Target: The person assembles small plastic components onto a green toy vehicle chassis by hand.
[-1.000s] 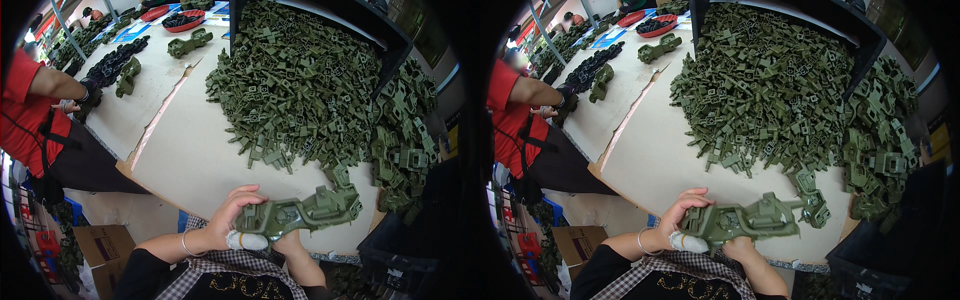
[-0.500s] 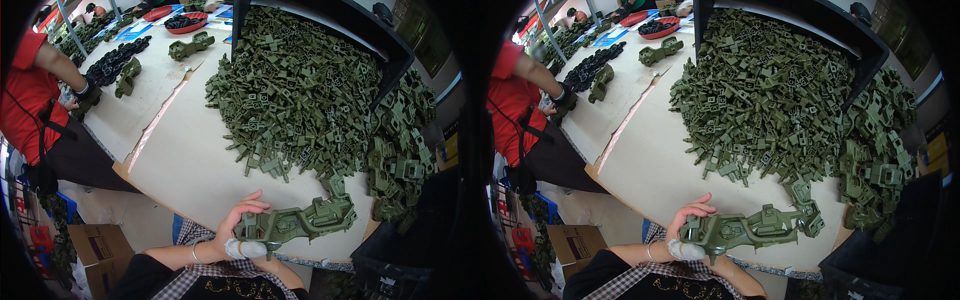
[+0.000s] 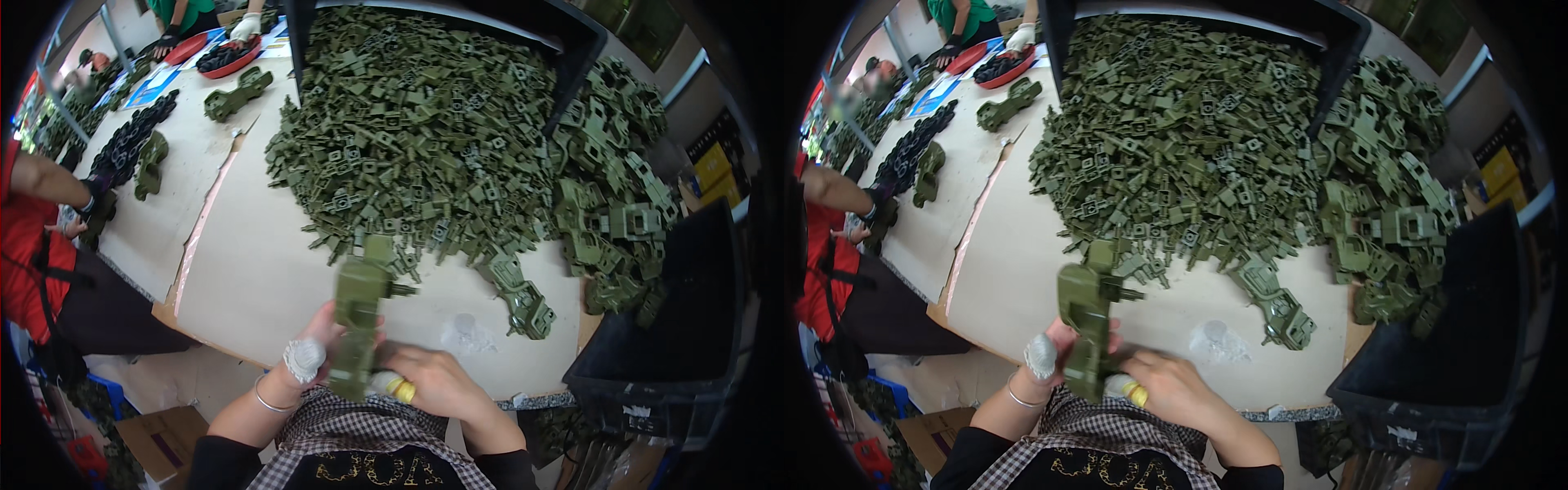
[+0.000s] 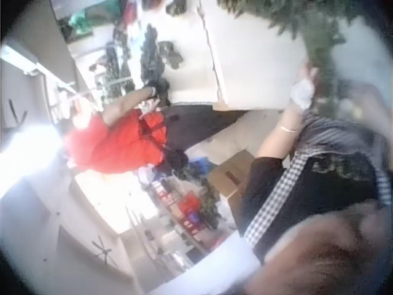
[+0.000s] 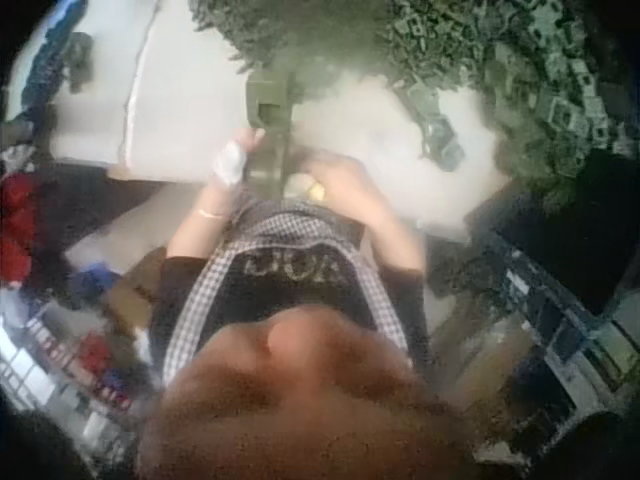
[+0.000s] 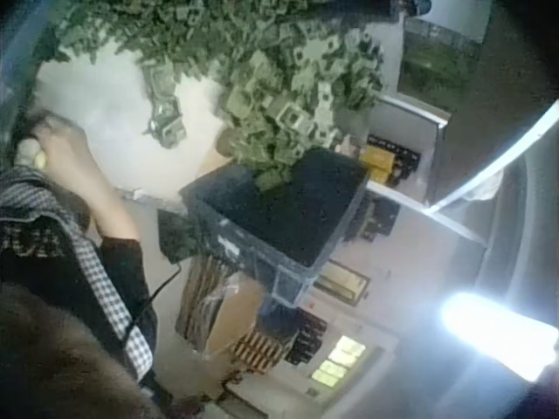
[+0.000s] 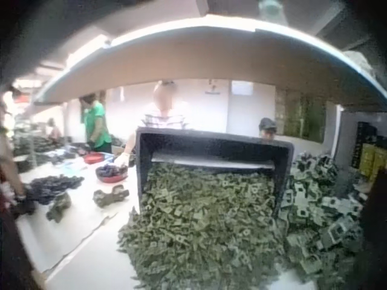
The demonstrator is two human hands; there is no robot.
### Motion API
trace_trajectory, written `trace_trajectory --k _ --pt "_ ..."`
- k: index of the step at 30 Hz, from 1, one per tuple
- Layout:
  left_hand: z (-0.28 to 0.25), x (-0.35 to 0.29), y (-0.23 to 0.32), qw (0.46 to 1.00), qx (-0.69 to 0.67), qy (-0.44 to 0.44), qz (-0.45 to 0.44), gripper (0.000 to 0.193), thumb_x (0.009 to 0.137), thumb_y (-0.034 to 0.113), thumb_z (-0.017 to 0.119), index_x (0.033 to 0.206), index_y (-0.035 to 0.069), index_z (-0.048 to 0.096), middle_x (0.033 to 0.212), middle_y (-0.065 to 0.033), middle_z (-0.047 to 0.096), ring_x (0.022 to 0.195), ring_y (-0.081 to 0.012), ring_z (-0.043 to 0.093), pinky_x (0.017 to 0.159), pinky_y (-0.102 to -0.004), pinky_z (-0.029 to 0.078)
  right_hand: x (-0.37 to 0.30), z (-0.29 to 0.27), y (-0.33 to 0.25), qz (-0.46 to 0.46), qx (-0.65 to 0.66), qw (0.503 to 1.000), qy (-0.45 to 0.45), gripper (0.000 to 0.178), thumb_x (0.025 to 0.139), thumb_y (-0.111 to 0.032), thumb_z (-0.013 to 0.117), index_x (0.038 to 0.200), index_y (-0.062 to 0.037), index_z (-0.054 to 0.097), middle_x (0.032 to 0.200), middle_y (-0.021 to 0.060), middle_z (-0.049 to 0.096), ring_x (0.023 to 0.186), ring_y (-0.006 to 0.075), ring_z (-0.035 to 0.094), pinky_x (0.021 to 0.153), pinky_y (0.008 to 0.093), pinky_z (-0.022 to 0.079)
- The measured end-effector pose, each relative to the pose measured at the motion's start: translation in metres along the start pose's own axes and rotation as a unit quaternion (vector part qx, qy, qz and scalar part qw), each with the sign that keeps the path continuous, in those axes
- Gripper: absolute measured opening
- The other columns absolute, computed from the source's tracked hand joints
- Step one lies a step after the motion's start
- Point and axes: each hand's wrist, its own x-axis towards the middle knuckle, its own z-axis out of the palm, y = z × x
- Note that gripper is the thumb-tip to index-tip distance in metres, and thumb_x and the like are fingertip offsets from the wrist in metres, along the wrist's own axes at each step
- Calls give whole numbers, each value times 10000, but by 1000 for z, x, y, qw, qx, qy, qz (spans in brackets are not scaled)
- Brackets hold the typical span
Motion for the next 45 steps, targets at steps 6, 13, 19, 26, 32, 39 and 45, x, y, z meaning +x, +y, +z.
trace_trajectory --k 6,13,19,26,32,39,45 --pt "-21 -6 -2 999 -30 -20 7 790 787 543 548 1304 3 292 1197 -169 457 1077 -315 505 862 -424 494 -66 -55 27 83 -111 926 350 640 671 -164 718 1225 -6 438 1161 158 465 1056 344 459 879 382 411" --pt "-22 -2 -6 990 -83 38 111 864 763 723 366 1266 21 368 1121 -138 497 1073 -256 493 881 -456 463 -102 -43 84 210 -281 872 341 574 670 -83 701 1179 24 459 979 134 493 891 291 478 814 370 403" --pt "1 16 -8 989 -40 94 109 826 734 745 395 1066 -5 489 984 -93 526 937 -209 562 849 -386 494 -53 10 34 106 240 823 504 410 772 -47 607 1153 42 486 1003 75 517 976 171 509 874 282 402" --pt "34 19 -7 980 21 151 131 889 731 750 391 1280 52 355 1204 -109 468 1088 -225 495 925 -390 427 -7 37 4 -63 -47 929 362 746 665 -305 756 1194 96 416 1014 188 528 869 326 487 754 380 408" --pt "13 12 -14 981 93 76 152 889 745 734 393 1307 48 322 1234 -112 452 1109 -219 482 929 -382 423 -3 39 3 -72 -45 949 302 789 647 -297 758 1219 92 380 1027 189 521 854 319 480 785 390 385" --pt "22 15 -10 960 208 104 154 803 805 673 362 1313 52 327 1269 -91 438 1110 -203 480 941 -369 405 5 37 -2 -29 30 969 243 843 724 -266 681 1317 103 208 1123 216 446 955 344 435 848 418 338" --pt "18 17 -13 947 268 97 147 738 844 624 348 1295 40 349 1234 -98 471 1083 -200 502 928 -360 416 4 41 10 -4 51 975 215 847 732 -254 667 1350 62 182 1082 206 416 982 340 408 895 394 337"
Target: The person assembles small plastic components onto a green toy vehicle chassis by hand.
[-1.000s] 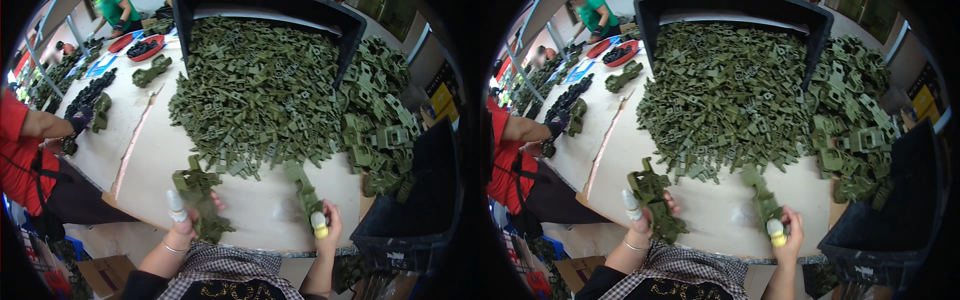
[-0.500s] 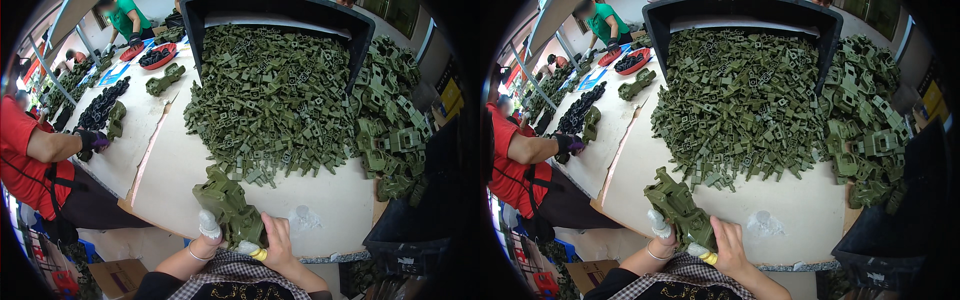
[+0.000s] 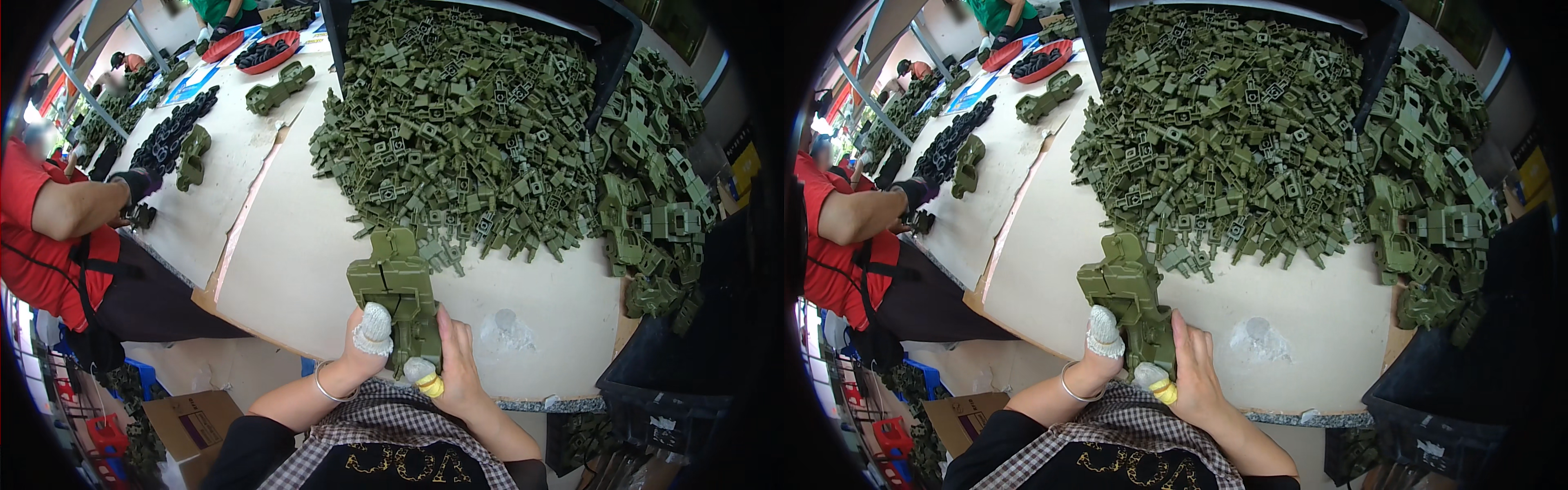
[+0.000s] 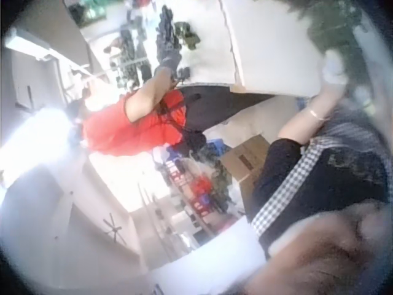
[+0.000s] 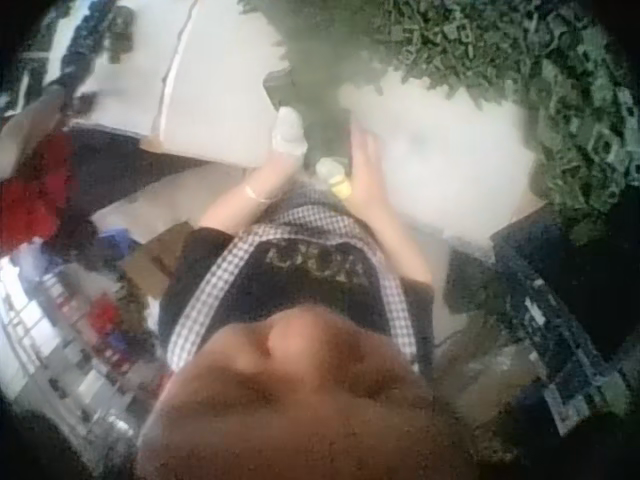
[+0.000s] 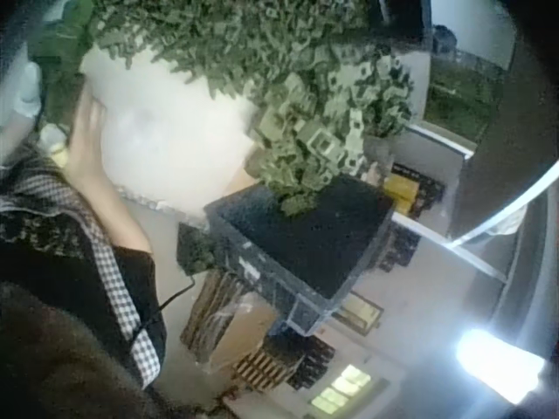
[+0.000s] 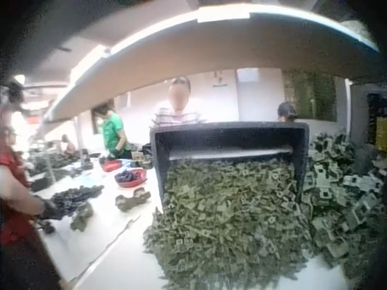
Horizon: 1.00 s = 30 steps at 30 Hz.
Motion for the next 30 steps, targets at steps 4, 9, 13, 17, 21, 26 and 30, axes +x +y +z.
trace_trajectory --k 4,9,13,17,21,26,30 --pt "7 0 -6 990 -126 64 -15 278 907 98 446 1164 -3 471 1103 -99 568 989 -176 565 870 -320 458 -1 1 3 23 4 1000 -8 847 721 -217 670 1359 43 178 1094 200 411 989 338 407 902 388 332" --pt "4 2 -5 987 -130 63 -73 344 947 251 406 1184 5 449 1122 -98 556 991 -169 563 870 -311 459 -2 -2 6 50 18 997 -52 866 699 -117 666 1374 30 144 1126 199 410 1024 363 400 920 413 328" --pt "3 5 -6 974 -154 96 -132 341 945 244 415 1192 11 443 1124 -95 555 1002 -171 557 872 -307 457 -1 -7 7 70 82 992 -68 869 686 -90 666 1377 17 150 1122 189 415 1041 358 398 922 405 333" --pt "1 1 3 984 -107 78 -118 320 941 214 428 1186 10 447 1125 -96 552 1017 -171 549 875 -311 452 2 -5 -1 82 48 994 -60 874 671 -71 675 1377 6 166 1124 182 420 1050 347 402 924 395 338" --pt "-7 2 -7 996 -56 60 -46 309 938 196 433 1180 4 451 1125 -98 551 1021 -171 547 873 -310 450 5 -3 1 79 79 993 -48 863 667 -61 675 1377 -6 186 1119 172 428 1054 341 406 922 389 343" --pt "-6 0 -12 993 -96 54 -38 301 937 179 427 1176 -2 455 1132 -105 548 1023 -173 546 875 -307 449 0 -3 9 83 126 987 -53 862 662 -49 672 1378 -10 192 1107 165 435 1052 339 407 919 387 345" --pt "0 1 -2 990 -124 52 -53 300 939 174 419 1180 -2 451 1137 -107 546 1026 -176 546 885 -312 445 2 -6 1 77 61 994 -41 866 664 -46 670 1378 -4 182 1101 167 431 1032 339 406 913 390 342"
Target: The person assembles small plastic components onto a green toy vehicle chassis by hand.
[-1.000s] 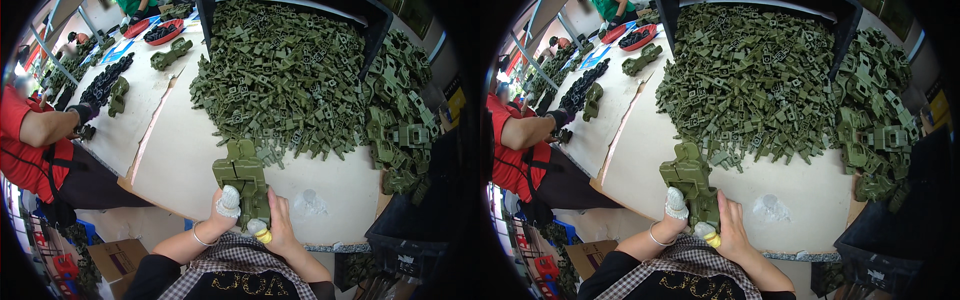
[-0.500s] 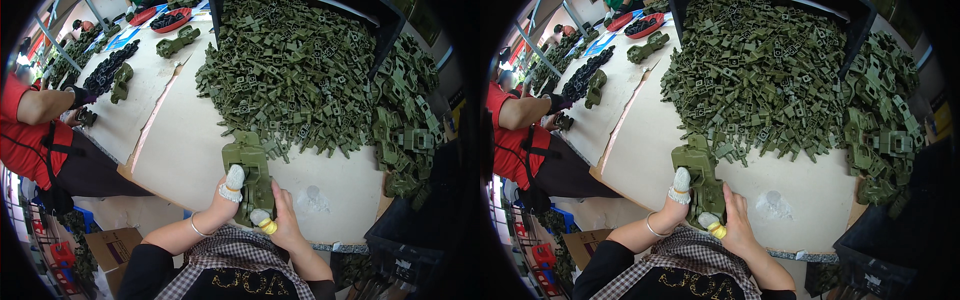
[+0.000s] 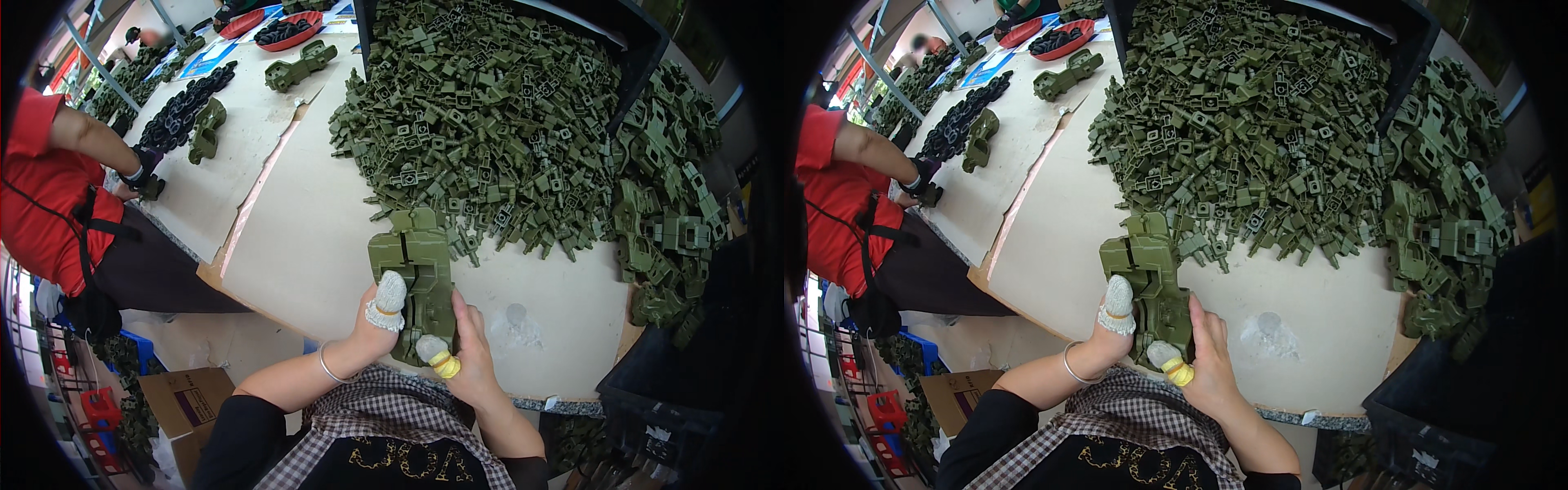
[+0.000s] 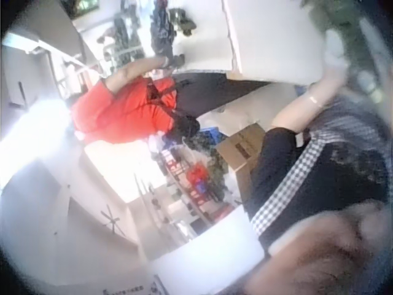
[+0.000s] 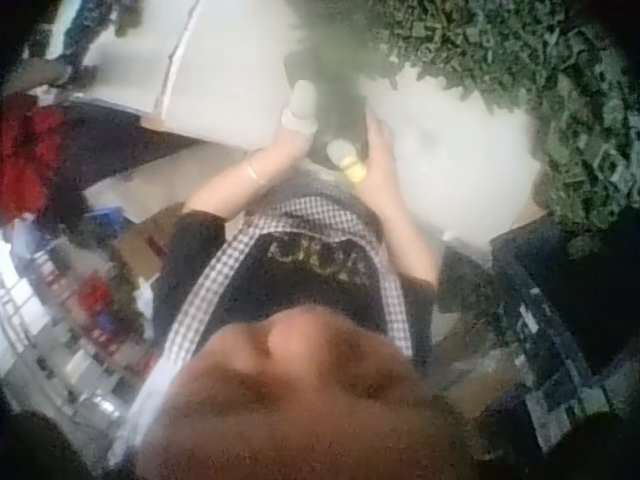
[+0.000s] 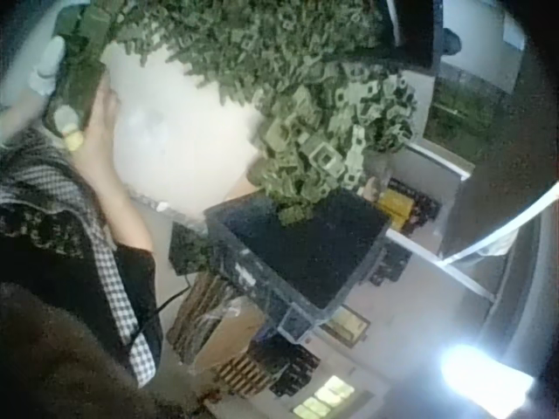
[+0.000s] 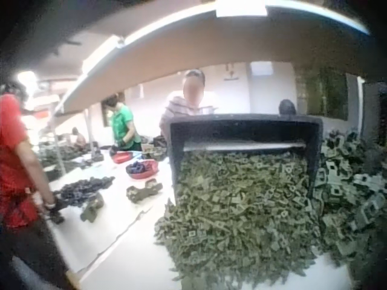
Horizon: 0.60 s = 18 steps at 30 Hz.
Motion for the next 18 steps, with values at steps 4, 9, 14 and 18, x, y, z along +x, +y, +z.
trace_trajectory --k 4,9,14,18 --pt "-1 -2 -6 996 92 9 13 599 919 522 273 1205 21 434 1131 -99 548 994 -182 564 886 -332 459 -4 3 0 9 -7 1000 -11 868 671 -52 668 1376 9 166 1106 177 420 1017 347 402 907 395 340" --pt "-9 -3 -17 991 124 26 28 548 940 464 285 1180 6 468 1109 -103 565 985 -178 569 880 -320 460 -9 9 1 -9 -22 1000 -8 891 679 -67 671 1375 34 123 1123 197 403 1024 358 391 908 403 341" --pt "-12 1 -18 982 173 24 73 327 949 226 395 1164 -5 480 1105 -98 574 982 -178 573 872 -317 463 -4 8 0 -10 -33 999 -7 898 684 -70 673 1376 37 110 1134 198 398 1035 358 387 914 401 339" --pt "-10 3 -17 990 121 72 -21 265 930 127 413 1147 -6 487 1096 -99 577 978 -179 575 868 -317 465 -2 5 7 -10 4 1000 -23 898 693 -76 673 1377 39 102 1145 202 388 1052 360 382 920 404 338"
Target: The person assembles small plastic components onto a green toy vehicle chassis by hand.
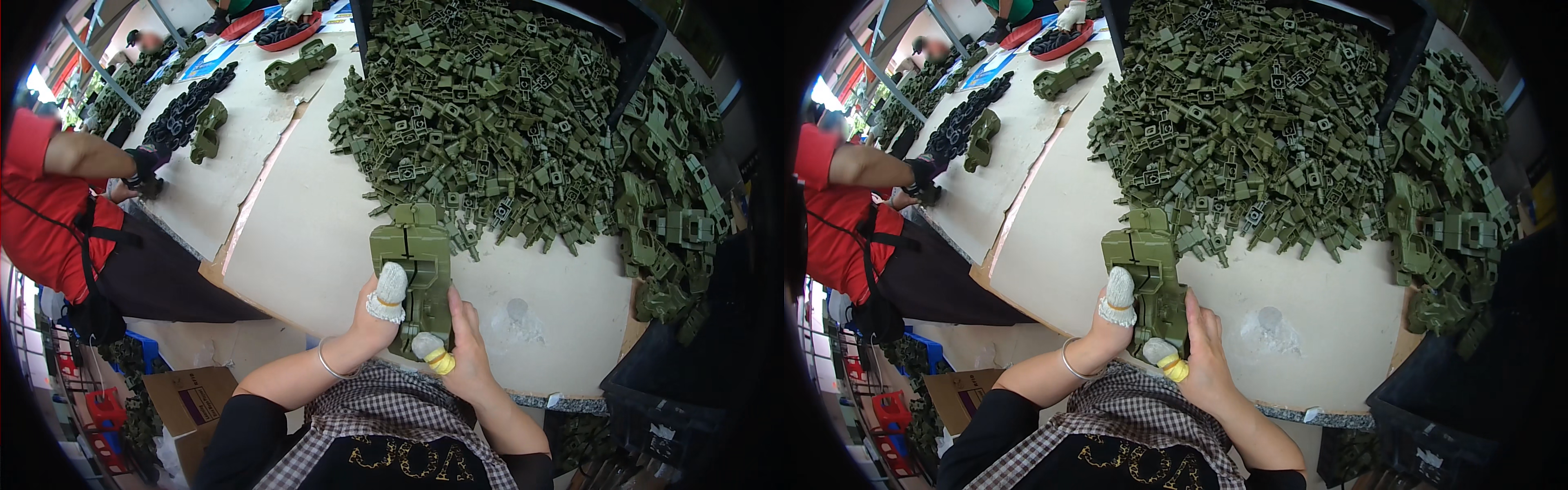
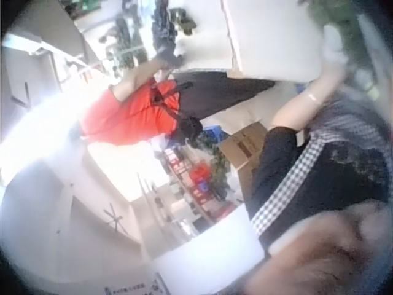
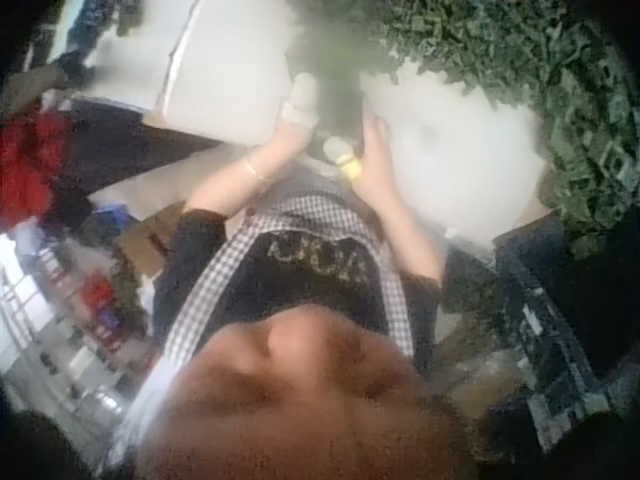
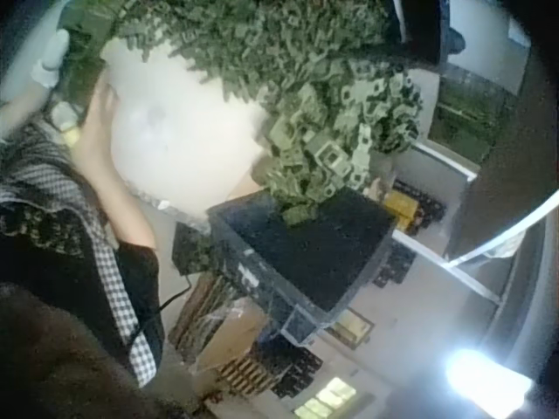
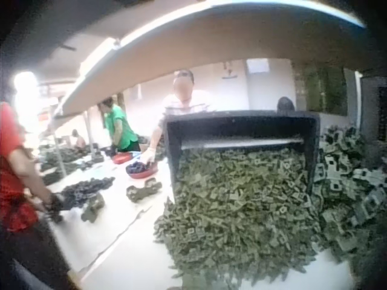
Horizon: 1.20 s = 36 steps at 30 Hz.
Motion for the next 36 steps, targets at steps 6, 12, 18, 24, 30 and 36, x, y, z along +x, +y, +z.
trace_trajectory --k 6,12,18,24,30,36 --pt "1 3 -2 997 28 -12 67 331 819 -45 508 1143 -8 451 1077 -95 557 994 -169 541 858 -293 437 2 0 0 0 -37 999 6 885 701 -79 667 1374 42 106 1148 206 379 1055 361 381 923 409 335" --pt "-7 9 -5 996 62 -28 53 382 856 36 508 1221 9 400 1139 -109 531 1047 -180 519 896 -307 417 11 1 -15 40 -91 995 17 879 689 -105 683 1361 58 140 1147 204 385 1050 370 386 910 425 347" --pt "5 -14 16 990 -79 -114 14 532 868 303 557 1292 52 355 1236 -92 485 1112 -191 490 955 -344 401 21 -19 -26 -151 -180 970 69 833 660 -186 737 1317 54 284 1020 179 452 912 357 440 835 387 384" --pt "-16 -3 14 969 -241 -58 15 525 875 323 524 1292 56 350 1287 -156 440 1189 -269 432 995 -381 365 8 -17 -16 -48 -8 992 121 931 637 -255 788 1347 8 246 1194 139 406 1095 269 425 936 367 355" --pt "-10 -10 22 955 -279 -94 47 500 861 324 551 1261 55 420 1269 -154 459 1196 -267 424 1009 -382 345 11 -10 -13 116 427 896 -27 726 736 -44 695 1341 -27 295 1265 87 438 1143 174 453 974 306 350" --pt "-43 -30 91 959 99 -265 -27 288 732 74 686 986 -28 595 1000 -113 618 983 -213 579 853 -342 451 19 -42 19 76 172 982 -20 638 731 -73 695 1288 -39 384 1150 134 540 1025 190 553 882 297 433"
